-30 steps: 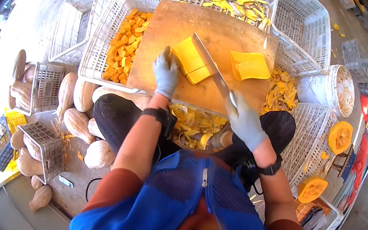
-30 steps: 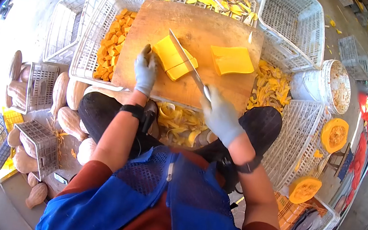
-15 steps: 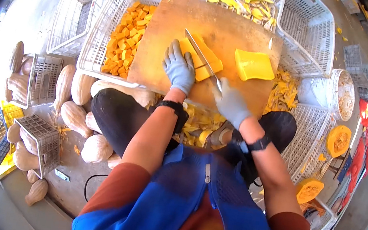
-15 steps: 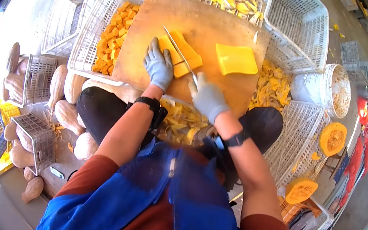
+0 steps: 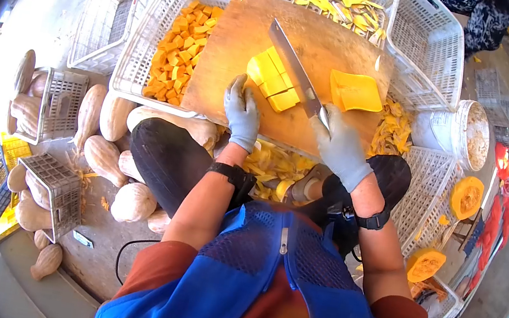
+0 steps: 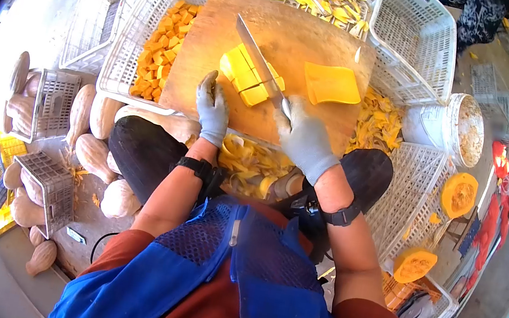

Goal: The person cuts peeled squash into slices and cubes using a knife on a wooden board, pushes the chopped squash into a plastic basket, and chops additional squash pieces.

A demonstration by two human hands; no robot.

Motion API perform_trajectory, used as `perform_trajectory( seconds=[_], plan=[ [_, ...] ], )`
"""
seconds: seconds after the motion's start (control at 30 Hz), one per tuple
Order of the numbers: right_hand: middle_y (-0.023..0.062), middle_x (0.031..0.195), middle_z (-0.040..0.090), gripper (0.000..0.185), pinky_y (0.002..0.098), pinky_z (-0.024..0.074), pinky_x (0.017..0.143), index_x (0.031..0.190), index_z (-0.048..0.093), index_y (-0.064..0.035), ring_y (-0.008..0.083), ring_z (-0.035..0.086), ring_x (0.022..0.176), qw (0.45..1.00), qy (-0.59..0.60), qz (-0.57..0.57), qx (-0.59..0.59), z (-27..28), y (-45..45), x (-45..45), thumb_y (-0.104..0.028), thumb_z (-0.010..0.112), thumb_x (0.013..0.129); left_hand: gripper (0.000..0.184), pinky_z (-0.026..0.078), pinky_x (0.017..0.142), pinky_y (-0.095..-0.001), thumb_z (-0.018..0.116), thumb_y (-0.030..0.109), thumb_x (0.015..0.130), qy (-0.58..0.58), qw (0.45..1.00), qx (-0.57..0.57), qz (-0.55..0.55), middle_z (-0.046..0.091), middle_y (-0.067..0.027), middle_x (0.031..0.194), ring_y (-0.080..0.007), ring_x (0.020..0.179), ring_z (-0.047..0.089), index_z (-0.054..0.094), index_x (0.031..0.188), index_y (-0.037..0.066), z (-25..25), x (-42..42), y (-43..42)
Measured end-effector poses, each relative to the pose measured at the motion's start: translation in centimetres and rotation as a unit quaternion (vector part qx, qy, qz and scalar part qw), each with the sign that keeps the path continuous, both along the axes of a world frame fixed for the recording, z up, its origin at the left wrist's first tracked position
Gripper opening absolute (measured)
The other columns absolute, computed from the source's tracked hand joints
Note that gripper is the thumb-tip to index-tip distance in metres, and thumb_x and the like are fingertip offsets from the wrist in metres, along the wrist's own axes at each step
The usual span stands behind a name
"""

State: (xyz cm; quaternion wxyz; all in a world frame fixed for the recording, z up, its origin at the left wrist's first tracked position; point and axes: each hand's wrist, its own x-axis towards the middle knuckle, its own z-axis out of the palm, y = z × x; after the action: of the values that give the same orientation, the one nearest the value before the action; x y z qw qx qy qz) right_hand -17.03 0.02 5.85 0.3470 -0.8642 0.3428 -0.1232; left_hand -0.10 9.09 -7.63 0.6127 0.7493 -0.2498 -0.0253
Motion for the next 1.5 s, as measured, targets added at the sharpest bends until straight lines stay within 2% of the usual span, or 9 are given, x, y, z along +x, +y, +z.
perform_trajectory(
  seconds=[0.2,0.43,0.77,0.83,0.93,1.13,1.27,1.4,1.5],
  plan=[
    [0.0236,0.071,0.06,0.025,0.0504,0.0452,0.057,0.104,0.049,-0.0062,0.043,0.059,0.066,0.995,0.045,-0.077,-0.054,-2.0,0.1,-0.6,-0.025,0.054,0.089,0.05,0.033,0.103,-0.0433,0.074,0.031,0.072,-0.307,0.893,0.258,-0.205,0.046,-0.0144,0.131,-0.0332,0.125,0.038,0.057,0.117,0.018,4.5,-0.8,-1.2],
    [0.0243,0.076,0.06,0.027,0.0498,0.0442,0.06,0.108,0.048,-0.0043,0.0434,0.059,0.071,0.991,0.092,-0.093,-0.022,-3.1,-0.4,-2.2,-0.024,0.054,0.09,0.053,0.031,0.107,-0.0461,0.078,0.026,0.067,-0.221,0.93,0.163,-0.243,0.037,-0.0162,0.14,-0.0406,0.132,0.027,0.057,0.115,0.015,1.5,2.5,0.2],
    [0.0234,0.068,0.058,0.024,0.0484,0.0447,0.054,0.107,0.046,-0.0023,0.0424,0.059,0.064,0.99,-0.122,-0.046,0.061,1.5,3.9,4.4,-0.02,0.053,0.091,0.03,0.043,0.095,-0.0343,0.055,0.0,0.086,0.037,0.998,-0.035,-0.028,0.056,-0.0179,0.119,-0.0299,0.112,0.053,0.053,0.116,0.001,-1.0,2.5,2.8],
    [0.0245,0.07,0.059,0.023,0.0497,0.0461,0.057,0.101,0.046,-0.0007,0.0442,0.059,0.066,0.996,-0.047,-0.042,0.067,1.5,4.7,6.0,-0.021,0.049,0.092,0.03,0.042,0.096,-0.0352,0.054,0.0,0.086,0.048,0.998,-0.033,-0.015,0.055,-0.0183,0.119,-0.0307,0.112,0.053,0.053,0.116,0.001,-1.7,3.0,3.1],
    [0.0282,0.079,0.061,0.027,0.0527,0.0474,0.065,0.097,0.044,0.0001,0.0464,0.059,0.073,0.992,0.121,0.0,0.04,-5.9,5.0,6.5,-0.026,0.044,0.093,0.031,0.042,0.096,-0.0367,0.053,-0.001,0.086,-0.009,0.999,-0.019,-0.034,0.054,-0.0193,0.119,-0.0325,0.112,0.052,0.053,0.117,0.001,-1.5,2.9,2.1],
    [0.029,0.084,0.061,0.029,0.0539,0.0469,0.069,0.099,0.044,-0.0009,0.0458,0.06,0.076,0.984,0.158,0.037,0.073,-2.7,3.3,8.1,-0.029,0.046,0.092,0.046,0.036,0.101,-0.0443,0.056,0.017,0.087,-0.185,0.97,0.15,-0.056,0.042,-0.0241,0.135,-0.0412,0.123,0.041,0.045,0.13,0.005,-0.5,2.3,-0.8],
    [0.0268,0.082,0.061,0.028,0.0531,0.0459,0.066,0.102,0.047,-0.0036,0.0462,0.059,0.076,0.998,0.035,-0.011,0.042,-9.7,4.4,5.9,-0.03,0.048,0.092,0.048,0.034,0.102,-0.0466,0.053,0.021,0.089,-0.208,0.953,0.213,-0.048,0.039,-0.025,0.137,-0.0426,0.126,0.037,0.042,0.133,0.007,-0.3,1.9,-1.0],
    [0.021,0.075,0.059,0.025,0.0432,0.0455,0.057,0.103,0.051,-0.0012,0.0396,0.059,0.069,0.993,-0.076,-0.071,0.061,-6.3,5.2,2.7,-0.023,0.053,0.092,0.051,0.025,0.106,-0.0518,0.055,0.025,0.087,-0.23,0.947,0.222,-0.04,0.035,-0.0209,0.141,-0.0408,0.13,0.032,0.043,0.135,0.013,0.1,1.2,-0.3],
    [0.024,0.073,0.061,0.027,0.0511,0.0454,0.059,0.106,0.048,-0.0045,0.0438,0.059,0.067,0.992,-0.031,-0.11,0.05,-3.3,4.1,0.3,-0.025,0.054,0.09,0.048,0.018,0.106,-0.0605,0.062,0.031,0.081,-0.302,0.919,0.23,-0.108,0.037,-0.0132,0.142,-0.0368,0.132,0.031,0.053,0.126,0.021,1.3,-1.1,-0.1]
  ],
)
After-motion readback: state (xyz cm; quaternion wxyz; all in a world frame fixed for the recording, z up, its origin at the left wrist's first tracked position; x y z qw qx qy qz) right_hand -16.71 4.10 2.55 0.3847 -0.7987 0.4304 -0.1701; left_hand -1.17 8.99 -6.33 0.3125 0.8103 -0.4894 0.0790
